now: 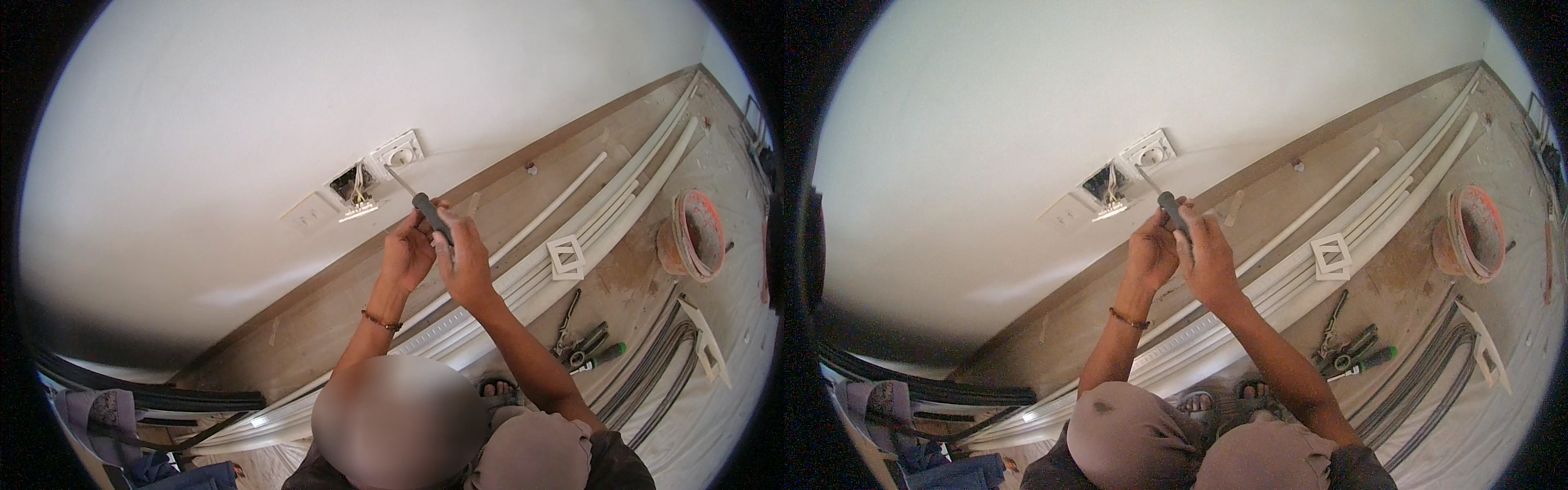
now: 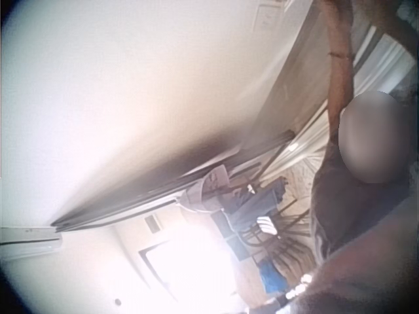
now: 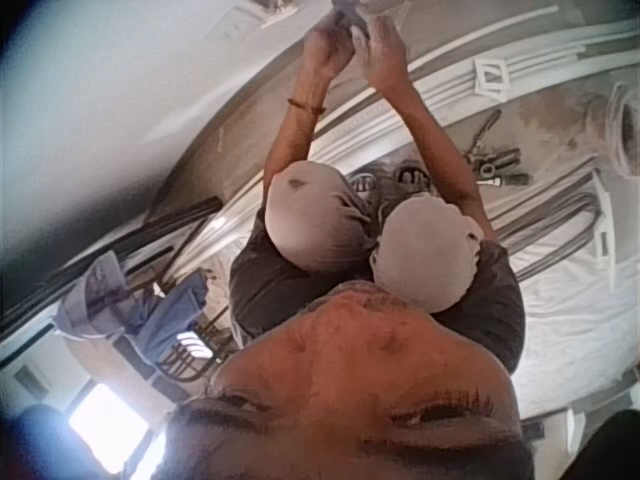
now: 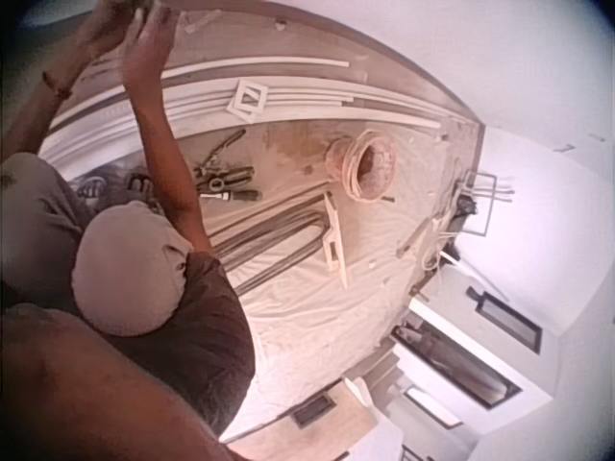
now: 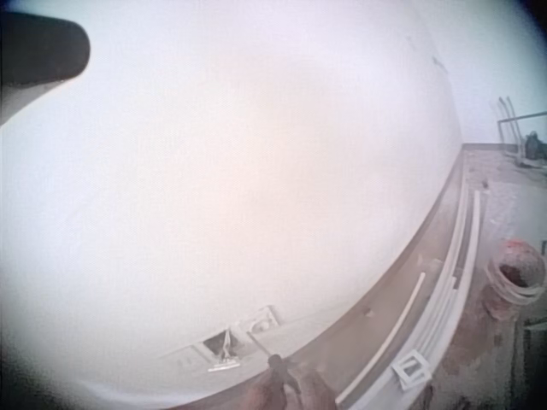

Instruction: The person unscrews and removes electrical outlet modules from a wall using a screwdriver.

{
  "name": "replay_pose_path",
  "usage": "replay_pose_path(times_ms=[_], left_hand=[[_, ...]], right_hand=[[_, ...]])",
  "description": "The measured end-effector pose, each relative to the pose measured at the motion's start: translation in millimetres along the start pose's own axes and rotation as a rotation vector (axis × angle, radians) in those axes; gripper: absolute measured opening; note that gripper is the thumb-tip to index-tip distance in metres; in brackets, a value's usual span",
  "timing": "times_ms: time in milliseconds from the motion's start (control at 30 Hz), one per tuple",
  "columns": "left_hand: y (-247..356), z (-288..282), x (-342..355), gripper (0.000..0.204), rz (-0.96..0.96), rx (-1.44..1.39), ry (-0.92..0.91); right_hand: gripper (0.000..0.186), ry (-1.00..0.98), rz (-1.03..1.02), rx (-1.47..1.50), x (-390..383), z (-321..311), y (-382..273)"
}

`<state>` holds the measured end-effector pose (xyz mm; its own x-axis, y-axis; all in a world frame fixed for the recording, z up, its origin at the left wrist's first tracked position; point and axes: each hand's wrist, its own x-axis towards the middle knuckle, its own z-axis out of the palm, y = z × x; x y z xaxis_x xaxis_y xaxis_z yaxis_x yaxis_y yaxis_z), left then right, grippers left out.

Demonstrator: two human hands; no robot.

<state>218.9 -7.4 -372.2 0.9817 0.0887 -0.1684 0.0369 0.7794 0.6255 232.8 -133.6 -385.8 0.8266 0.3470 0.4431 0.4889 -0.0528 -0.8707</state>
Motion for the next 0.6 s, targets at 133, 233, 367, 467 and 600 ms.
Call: replay_pose_path(times_ms=[133, 233, 367, 467, 600], left_hand=[[2.2, -23.4, 2.8, 0.040, -0.087, 0.110, -0.006], [3.6, -39.5, 5.7, 0.042, -0.048, 0.175, -0.002], [-2.7, -9.1, -0.1, 0.039, 0.046, 0.053, 0.002], [3.9, 4.3, -4.8, 0.040, -0.010, -0.050, -0.036], [7.4, -12.0, -4.9, 0.042, -0.084, 0.051, 0.009]], right_hand=[[0.040, 0.032, -0.297, -0.334, -2.7, 4.6, 0.3], [0.039, 0.113, -0.298, -0.243, -0.4, 5.9, -8.8], [0.041, 0.063, -0.010, 0.094, -0.2, -4.4, -8.7], [0.042, -0.012, -0.070, -0.051, -0.4, -3.2, -2.5], [0.043, -0.034, -0.325, -0.354, -0.8, 3.6, -5.1]])
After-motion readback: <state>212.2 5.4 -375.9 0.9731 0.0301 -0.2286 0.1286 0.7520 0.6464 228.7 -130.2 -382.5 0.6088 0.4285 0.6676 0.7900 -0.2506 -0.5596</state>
